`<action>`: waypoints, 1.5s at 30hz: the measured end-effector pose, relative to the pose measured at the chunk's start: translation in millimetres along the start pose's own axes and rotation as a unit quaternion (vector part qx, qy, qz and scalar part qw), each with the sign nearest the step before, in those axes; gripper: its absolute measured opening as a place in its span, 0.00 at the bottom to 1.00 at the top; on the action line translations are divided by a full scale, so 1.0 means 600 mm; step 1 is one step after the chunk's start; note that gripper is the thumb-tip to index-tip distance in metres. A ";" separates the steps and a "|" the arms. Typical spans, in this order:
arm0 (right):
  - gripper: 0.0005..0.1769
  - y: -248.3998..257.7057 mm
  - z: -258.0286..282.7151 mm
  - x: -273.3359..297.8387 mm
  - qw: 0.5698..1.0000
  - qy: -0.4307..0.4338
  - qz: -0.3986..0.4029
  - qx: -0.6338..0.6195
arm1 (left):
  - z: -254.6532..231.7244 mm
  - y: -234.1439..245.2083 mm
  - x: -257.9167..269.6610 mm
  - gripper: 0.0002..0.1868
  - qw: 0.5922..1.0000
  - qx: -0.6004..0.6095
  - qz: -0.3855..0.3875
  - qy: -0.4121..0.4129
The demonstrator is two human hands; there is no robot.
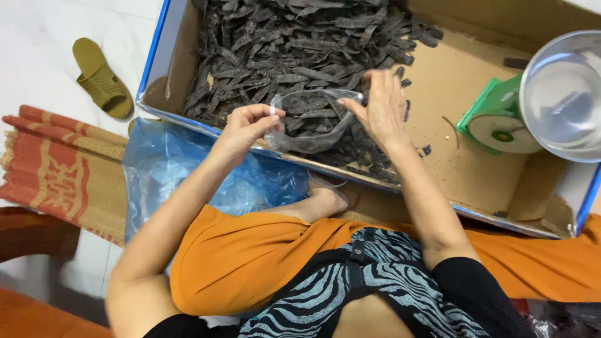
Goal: The person fills a plastic bag with dried seed pods from a cardboard box, weighs it on a scale, and ties the bag closed.
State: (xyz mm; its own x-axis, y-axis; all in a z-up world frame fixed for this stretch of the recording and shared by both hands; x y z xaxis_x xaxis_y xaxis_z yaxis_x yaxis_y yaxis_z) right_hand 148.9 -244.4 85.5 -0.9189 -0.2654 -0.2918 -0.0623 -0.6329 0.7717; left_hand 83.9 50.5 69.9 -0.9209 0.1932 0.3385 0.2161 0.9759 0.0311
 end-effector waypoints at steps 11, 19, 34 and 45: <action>0.06 0.169 -0.054 0.074 0.860 -0.136 0.037 -0.491 | -0.313 -0.197 -0.042 0.08 0.984 -0.042 0.156 -0.079; 0.08 0.551 -0.118 0.125 0.855 -0.009 -0.300 -0.424 | -0.522 -0.436 -0.094 0.10 0.893 0.034 0.318 -0.318; 0.11 0.586 -0.326 0.215 0.886 -0.082 -0.308 -0.336 | -0.343 -0.732 -0.310 0.18 0.918 0.007 0.313 -0.244; 0.25 0.549 -0.409 0.257 0.913 -0.102 -0.337 -0.205 | -0.265 -0.714 -0.359 0.20 0.928 -0.056 0.169 -0.326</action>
State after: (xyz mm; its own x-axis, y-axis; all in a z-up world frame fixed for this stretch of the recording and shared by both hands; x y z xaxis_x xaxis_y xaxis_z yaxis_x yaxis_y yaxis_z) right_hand 82.1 -672.4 155.8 -0.7817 0.3994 -0.4790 -0.5278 -0.8328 0.1670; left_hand 241.5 -425.2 132.9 -0.7867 0.5431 -0.2935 0.5278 0.8383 0.1364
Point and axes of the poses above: each hand's wrist, its own x-axis away from the middle knuckle, its own y-axis out of the back of the hand, z = x × y, the point moved 5 cm from there along -x, towards the middle knuckle, and after that the axes turned 7 degrees about -x, right-handed, at the moved point
